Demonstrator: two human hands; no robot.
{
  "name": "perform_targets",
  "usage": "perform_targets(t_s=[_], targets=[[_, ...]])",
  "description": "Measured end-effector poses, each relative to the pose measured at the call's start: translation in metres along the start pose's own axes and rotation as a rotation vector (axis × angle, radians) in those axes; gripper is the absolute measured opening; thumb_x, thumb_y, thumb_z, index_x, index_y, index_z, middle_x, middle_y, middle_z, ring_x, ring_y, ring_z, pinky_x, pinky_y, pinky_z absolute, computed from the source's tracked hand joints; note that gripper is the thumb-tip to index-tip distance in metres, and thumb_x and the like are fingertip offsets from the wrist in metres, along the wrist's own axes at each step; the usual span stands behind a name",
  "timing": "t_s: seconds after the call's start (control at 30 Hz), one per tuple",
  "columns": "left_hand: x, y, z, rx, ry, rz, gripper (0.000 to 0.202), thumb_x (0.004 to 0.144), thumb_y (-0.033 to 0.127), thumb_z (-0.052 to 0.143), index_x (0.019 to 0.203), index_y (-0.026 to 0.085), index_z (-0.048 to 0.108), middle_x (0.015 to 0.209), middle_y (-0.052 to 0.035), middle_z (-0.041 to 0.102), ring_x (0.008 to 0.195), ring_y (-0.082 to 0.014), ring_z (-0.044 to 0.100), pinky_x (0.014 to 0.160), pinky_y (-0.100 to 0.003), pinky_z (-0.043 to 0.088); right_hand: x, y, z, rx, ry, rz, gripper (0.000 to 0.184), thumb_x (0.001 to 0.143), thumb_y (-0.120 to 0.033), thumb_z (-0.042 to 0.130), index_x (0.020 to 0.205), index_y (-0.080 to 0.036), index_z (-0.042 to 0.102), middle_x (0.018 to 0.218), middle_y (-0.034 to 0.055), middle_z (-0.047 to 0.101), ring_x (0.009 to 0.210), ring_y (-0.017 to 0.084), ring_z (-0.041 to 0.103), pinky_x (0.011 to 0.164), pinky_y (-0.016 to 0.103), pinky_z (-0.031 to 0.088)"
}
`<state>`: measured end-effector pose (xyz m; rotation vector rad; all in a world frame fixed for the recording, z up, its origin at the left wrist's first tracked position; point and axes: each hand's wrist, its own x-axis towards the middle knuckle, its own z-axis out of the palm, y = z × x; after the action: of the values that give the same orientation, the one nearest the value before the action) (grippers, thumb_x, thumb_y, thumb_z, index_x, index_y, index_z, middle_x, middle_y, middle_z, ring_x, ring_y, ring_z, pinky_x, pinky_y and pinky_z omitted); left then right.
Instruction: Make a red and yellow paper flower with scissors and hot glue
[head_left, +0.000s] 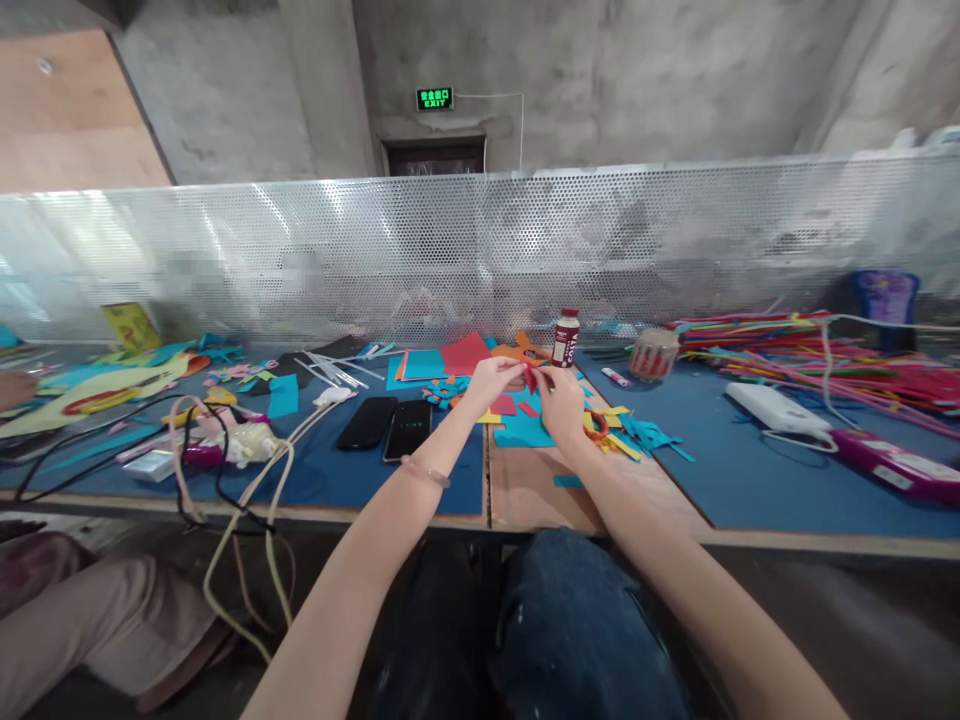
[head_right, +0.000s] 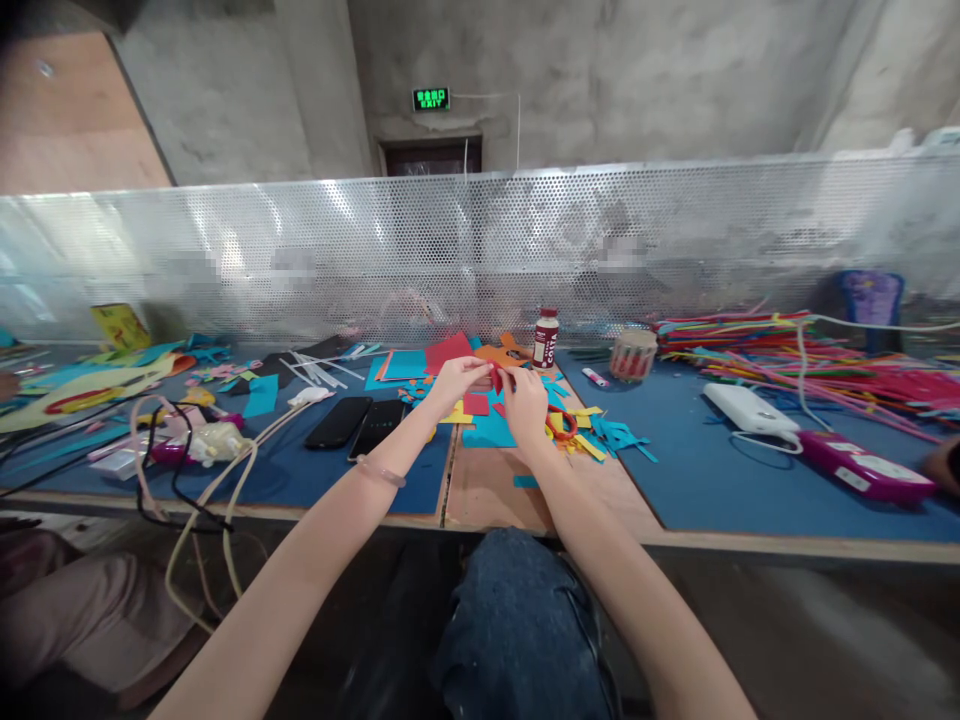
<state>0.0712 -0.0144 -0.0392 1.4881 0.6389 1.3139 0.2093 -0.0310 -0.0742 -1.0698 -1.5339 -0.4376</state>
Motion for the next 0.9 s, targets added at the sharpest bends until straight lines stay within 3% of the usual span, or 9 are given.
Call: perform_targets(t_s=[0.17,0.27,0.4,0.73,0.9], targets=[[0.002,-0.003,-0.001,-0.024,0.011,-0.02,0.029,0.069,0.034,0.07,0.085,0.011,0.063,0.075,-0.0087,0.07,0.07,-0.0207,0.067,0.076,-0.04,0.053,0.001,-0.001,-0.008,-0.06,-0.046,-0.092,0.025,0.09,-0.029,0.043,0.1,-0.021,0.065,0.109,0.0088,0.065,0.098,0.025,0.053,0.088,0.041,0.037],[0.002,-0.003,-0.002,-0.053,0.017,-0.016,0.028,0.07,0.035,0.069,0.084,0.012,0.063,0.075,-0.0082,0.07,0.07,-0.0202,0.067,0.078,-0.04,0.053,0.004,-0.002,-0.014,-0.143,-0.079,-0.2,0.026,0.09,-0.026,0.044,0.107,-0.025,0.063,0.13,0.0066,0.053,0.11,0.028,0.047,0.091,0.044,0.034],[0.003,-0.002,-0.003,-0.081,0.025,-0.01,0.026,0.07,0.034,0.069,0.083,0.012,0.063,0.073,-0.0079,0.07,0.069,-0.021,0.068,0.077,-0.041,0.053,0.007,-0.002,-0.019,-0.269,-0.072,-0.334,0.031,0.089,-0.022,0.043,0.116,-0.026,0.058,0.141,0.0067,0.04,0.115,0.029,0.043,0.091,0.046,0.033],[0.002,0.002,-0.002,-0.125,0.04,0.014,0.023,0.07,0.033,0.068,0.08,0.013,0.063,0.075,-0.0063,0.069,0.07,-0.0176,0.066,0.077,-0.037,0.052,0.002,-0.006,-0.011,-0.277,-0.101,-0.391,0.035,0.088,-0.022,0.045,0.122,-0.024,0.055,0.116,0.0103,0.059,0.102,0.027,0.045,0.087,0.042,0.035],[-0.001,0.008,-0.002,-0.121,0.046,0.017,0.029,0.071,0.039,0.066,0.079,0.012,0.063,0.077,-0.0082,0.069,0.068,-0.0165,0.066,0.074,-0.035,0.052,0.001,-0.005,-0.008,-0.26,-0.087,-0.36,0.035,0.088,-0.026,0.046,0.121,-0.024,0.056,0.105,0.0118,0.059,0.093,0.027,0.046,0.082,0.042,0.036]])
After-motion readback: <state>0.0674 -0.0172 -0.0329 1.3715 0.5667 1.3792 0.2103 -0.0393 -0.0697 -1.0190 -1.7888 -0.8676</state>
